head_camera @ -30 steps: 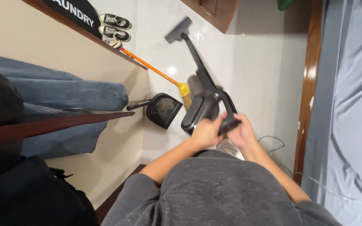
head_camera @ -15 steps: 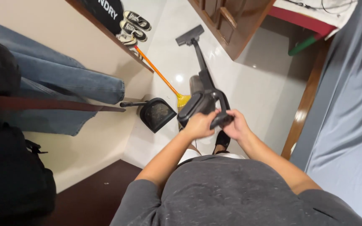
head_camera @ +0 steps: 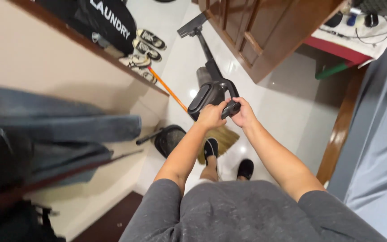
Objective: The person sweeps debris into a dustpan using a broom, then plugs in and uses a corded vacuum cleaner to clean the floor. The person also picks up and moves a power cord during the cleaning process.
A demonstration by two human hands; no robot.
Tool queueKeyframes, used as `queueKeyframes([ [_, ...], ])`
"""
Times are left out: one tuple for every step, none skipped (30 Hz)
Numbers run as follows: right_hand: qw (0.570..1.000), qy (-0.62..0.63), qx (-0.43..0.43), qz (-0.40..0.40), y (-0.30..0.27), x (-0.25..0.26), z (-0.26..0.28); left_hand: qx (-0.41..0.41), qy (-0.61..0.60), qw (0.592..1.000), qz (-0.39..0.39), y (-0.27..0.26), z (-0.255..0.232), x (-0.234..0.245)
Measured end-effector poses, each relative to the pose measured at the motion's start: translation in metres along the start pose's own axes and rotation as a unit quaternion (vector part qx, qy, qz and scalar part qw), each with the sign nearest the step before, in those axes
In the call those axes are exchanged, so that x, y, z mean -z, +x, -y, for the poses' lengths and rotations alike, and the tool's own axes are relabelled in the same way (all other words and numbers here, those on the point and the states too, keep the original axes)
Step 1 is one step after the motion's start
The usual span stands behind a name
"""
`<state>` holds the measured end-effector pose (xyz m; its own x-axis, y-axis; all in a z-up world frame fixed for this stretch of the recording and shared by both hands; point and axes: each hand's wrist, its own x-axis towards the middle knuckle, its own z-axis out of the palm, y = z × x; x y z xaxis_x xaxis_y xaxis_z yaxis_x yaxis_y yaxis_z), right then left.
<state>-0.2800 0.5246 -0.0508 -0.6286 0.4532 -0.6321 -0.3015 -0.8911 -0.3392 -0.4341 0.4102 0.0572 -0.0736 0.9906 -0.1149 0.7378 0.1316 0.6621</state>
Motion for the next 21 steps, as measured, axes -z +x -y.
queueKeyframes([
  [1.0, 0.012, 0.003, -0.001, 0.016, -0.006, 0.003, 0.0, 0.007, 1.0, 0.004, 0.01, 0.009, 0.005],
  [1.0, 0.024, 0.005, -0.001, 0.032, -0.013, 0.006, -0.001, 0.011, 1.0, -0.007, 0.02, 0.018, 0.01],
  [0.999, 0.036, 0.007, -0.003, 0.046, -0.017, 0.009, -0.001, 0.015, 1.0, -0.018, 0.029, 0.027, 0.014],
  [0.999, 0.037, 0.006, -0.006, 0.059, -0.022, 0.012, -0.002, 0.019, 0.999, -0.028, 0.038, 0.035, 0.017],
  [0.999, 0.037, 0.005, -0.008, 0.072, -0.027, 0.016, 0.003, 0.019, 1.0, -0.022, 0.046, 0.042, 0.021],
  [0.999, 0.038, 0.003, -0.009, 0.082, -0.03, 0.019, 0.007, 0.019, 1.0, -0.017, 0.054, 0.048, 0.024],
  [0.999, 0.048, 0.006, -0.011, 0.09, -0.033, 0.024, 0.012, 0.02, 1.0, -0.012, 0.064, 0.053, 0.027],
  [0.998, 0.057, 0.01, -0.013, 0.097, -0.035, 0.028, 0.006, 0.026, 1.0, -0.013, 0.074, 0.056, 0.03],
  [0.997, 0.069, 0.008, -0.018, 0.097, -0.033, 0.025, 0.005, 0.031, 0.999, -0.009, 0.075, 0.057, 0.028],
  [0.997, 0.07, 0.013, -0.019, 0.096, -0.031, 0.026, 0.004, 0.036, 0.999, -0.006, 0.074, 0.057, 0.025],
  [0.997, 0.072, 0.017, -0.02, 0.093, -0.027, 0.026, 0.017, 0.029, 0.999, 0.011, 0.068, 0.055, 0.02],
  [0.997, 0.073, 0.021, -0.021, 0.085, -0.023, 0.025, 0.03, 0.021, 0.999, 0.028, 0.061, 0.051, 0.015],
  [0.998, 0.063, 0.024, -0.019, 0.079, -0.022, 0.026, 0.039, 0.017, 0.998, 0.039, 0.063, 0.047, 0.014],
  [0.998, 0.054, 0.028, -0.017, 0.069, -0.019, 0.025, 0.009, 0.024, 1.0, 0.013, 0.062, 0.043, 0.011],
  [0.998, 0.047, 0.027, -0.022, 0.051, -0.008, 0.014, -0.016, 0.027, 0.999, -0.006, 0.049, 0.036, 0.002],
  [0.998, 0.05, 0.031, -0.026, 0.031, 0.003, 0.003, -0.041, 0.03, 0.998, -0.025, 0.034, 0.029, -0.008],
  [0.998, 0.051, 0.038, -0.024, 0.015, 0.011, -0.002, -0.044, 0.033, 0.998, -0.016, 0.025, 0.021, -0.014],
  [0.997, 0.051, 0.046, -0.022, -0.001, 0.019, -0.007, -0.046, 0.036, 0.998, -0.006, 0.013, 0.011, -0.022],
  [0.997, 0.059, 0.046, -0.022, -0.022, 0.03, -0.016, -0.046, 0.037, 0.998, 0.005, -0.004, -0.002, -0.031],
  [0.996, 0.066, 0.046, -0.022, -0.044, 0.041, -0.026, -0.05, 0.029, 0.998, 0.009, -0.022, -0.015, -0.04],
  [0.996, 0.073, 0.048, -0.02, -0.065, 0.05, -0.035, -0.055, 0.022, 0.998, 0.011, -0.039, -0.03, -0.049],
])
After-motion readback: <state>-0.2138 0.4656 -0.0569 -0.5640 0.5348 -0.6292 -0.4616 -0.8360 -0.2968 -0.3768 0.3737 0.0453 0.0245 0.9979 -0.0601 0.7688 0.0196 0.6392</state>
